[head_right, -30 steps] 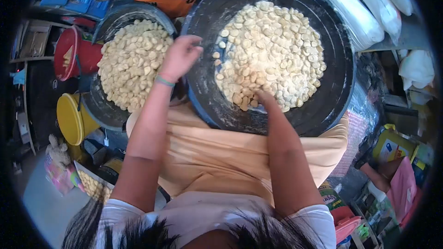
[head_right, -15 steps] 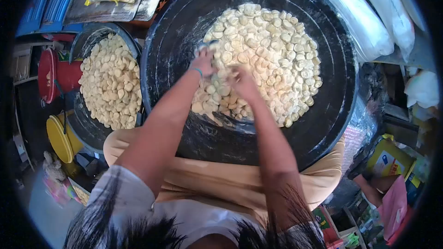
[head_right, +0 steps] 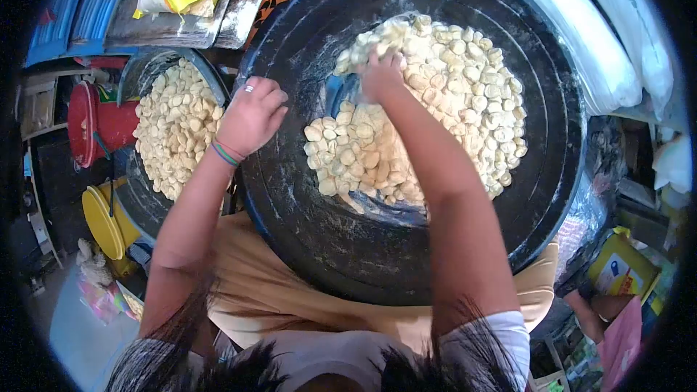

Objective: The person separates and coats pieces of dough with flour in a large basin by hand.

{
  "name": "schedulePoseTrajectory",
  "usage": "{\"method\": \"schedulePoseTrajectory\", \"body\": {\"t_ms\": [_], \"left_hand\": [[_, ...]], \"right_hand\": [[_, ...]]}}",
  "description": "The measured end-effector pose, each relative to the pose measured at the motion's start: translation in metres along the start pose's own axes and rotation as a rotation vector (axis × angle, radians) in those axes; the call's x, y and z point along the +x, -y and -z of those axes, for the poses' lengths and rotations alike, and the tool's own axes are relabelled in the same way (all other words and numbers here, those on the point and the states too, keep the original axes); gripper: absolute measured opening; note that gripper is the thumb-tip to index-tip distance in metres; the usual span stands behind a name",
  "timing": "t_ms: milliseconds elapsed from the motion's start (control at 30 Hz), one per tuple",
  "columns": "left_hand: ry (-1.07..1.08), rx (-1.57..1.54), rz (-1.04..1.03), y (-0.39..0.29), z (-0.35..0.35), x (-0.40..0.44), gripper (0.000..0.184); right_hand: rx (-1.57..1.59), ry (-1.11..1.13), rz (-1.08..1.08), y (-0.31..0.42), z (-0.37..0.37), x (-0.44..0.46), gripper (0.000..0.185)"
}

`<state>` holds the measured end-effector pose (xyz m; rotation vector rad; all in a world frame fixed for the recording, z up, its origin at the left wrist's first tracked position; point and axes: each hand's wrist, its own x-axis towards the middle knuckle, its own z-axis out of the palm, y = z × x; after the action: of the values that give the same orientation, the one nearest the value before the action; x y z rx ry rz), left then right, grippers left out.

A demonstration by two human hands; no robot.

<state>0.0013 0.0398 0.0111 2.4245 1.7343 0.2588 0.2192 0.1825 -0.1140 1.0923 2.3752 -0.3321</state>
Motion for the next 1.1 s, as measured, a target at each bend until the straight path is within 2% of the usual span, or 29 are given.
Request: {"method": "schedulePoseTrajectory", "body": {"t_ms": [33, 133, 200, 233, 333, 367, 433, 533, 633, 700, 733, 800, 900, 933, 1000, 1100], "left_hand": [[-0.072, 0.004, -0.045, 0.006, 0.001, 0.001, 0.017], [-0.151, 0.170, -0.048, 0.005, 0.002, -0.001, 0.023], [-0.160, 0.123, 0.024, 0.006, 0.001, 0.000, 0.025], [-0.165, 0.102, 0.063, 0.007, 0.002, 0.000, 0.025], [-0.182, 0.064, 0.063, 0.013, -0.001, -0.002, 0.024], [-0.168, 0.074, 0.075, 0.012, -0.001, -0.002, 0.023], [-0.146, 0.101, 0.091, 0.011, 0.001, -0.001, 0.021], [-0.163, 0.105, 0.091, 0.012, 0.000, -0.001, 0.020], [-0.152, 0.130, 0.088, 0.014, 0.001, -0.002, 0.017], [-0.154, 0.124, 0.090, 0.012, -0.001, -0.004, 0.014], [-0.157, 0.125, 0.091, 0.012, -0.003, -0.004, 0.013], [-0.167, 0.132, 0.084, 0.015, -0.004, -0.004, 0.012], [-0.157, 0.159, 0.088, 0.016, -0.005, -0.006, 0.012], [-0.164, 0.167, 0.090, 0.016, -0.007, -0.005, 0.012], [-0.167, 0.158, 0.090, 0.016, -0.009, -0.004, 0.011], [-0.178, 0.164, 0.079, 0.018, -0.005, -0.002, 0.011]], "right_hand": [[0.133, -0.048, 0.220, -0.012, -0.002, -0.009, 0.078], [0.890, -0.415, 0.188, -0.060, -0.010, 0.014, 0.066], [0.424, -0.500, -0.279, -0.081, 0.005, 0.028, 0.068], [0.360, -0.378, -0.416, -0.073, 0.016, 0.027, 0.079], [0.207, -0.355, -0.545, -0.014, -0.003, 0.049, 0.093], [0.196, -0.261, -0.500, -0.004, -0.004, 0.053, 0.098], [0.160, -0.197, -0.235, 0.011, 0.004, 0.027, 0.091], [0.328, 0.017, 0.380, 0.013, 0.003, 0.004, 0.076], [0.633, -0.251, 0.336, 0.005, -0.004, 0.009, 0.064], [0.398, -0.455, -0.180, -0.005, 0.002, 0.024, 0.064], [0.390, -0.435, -0.300, -0.010, -0.004, 0.032, 0.071], [0.155, -0.260, -0.345, 0.005, -0.019, 0.038, 0.084], [0.094, -0.091, -0.164, 0.037, -0.017, 0.034, 0.093], [0.089, -0.147, -0.067, 0.042, -0.018, 0.021, 0.075], [0.073, 0.037, 0.219, 0.035, 0.001, -0.002, 0.055], [0.748, 0.002, 0.436, -0.013, -0.027, 0.038, 0.051]]}}
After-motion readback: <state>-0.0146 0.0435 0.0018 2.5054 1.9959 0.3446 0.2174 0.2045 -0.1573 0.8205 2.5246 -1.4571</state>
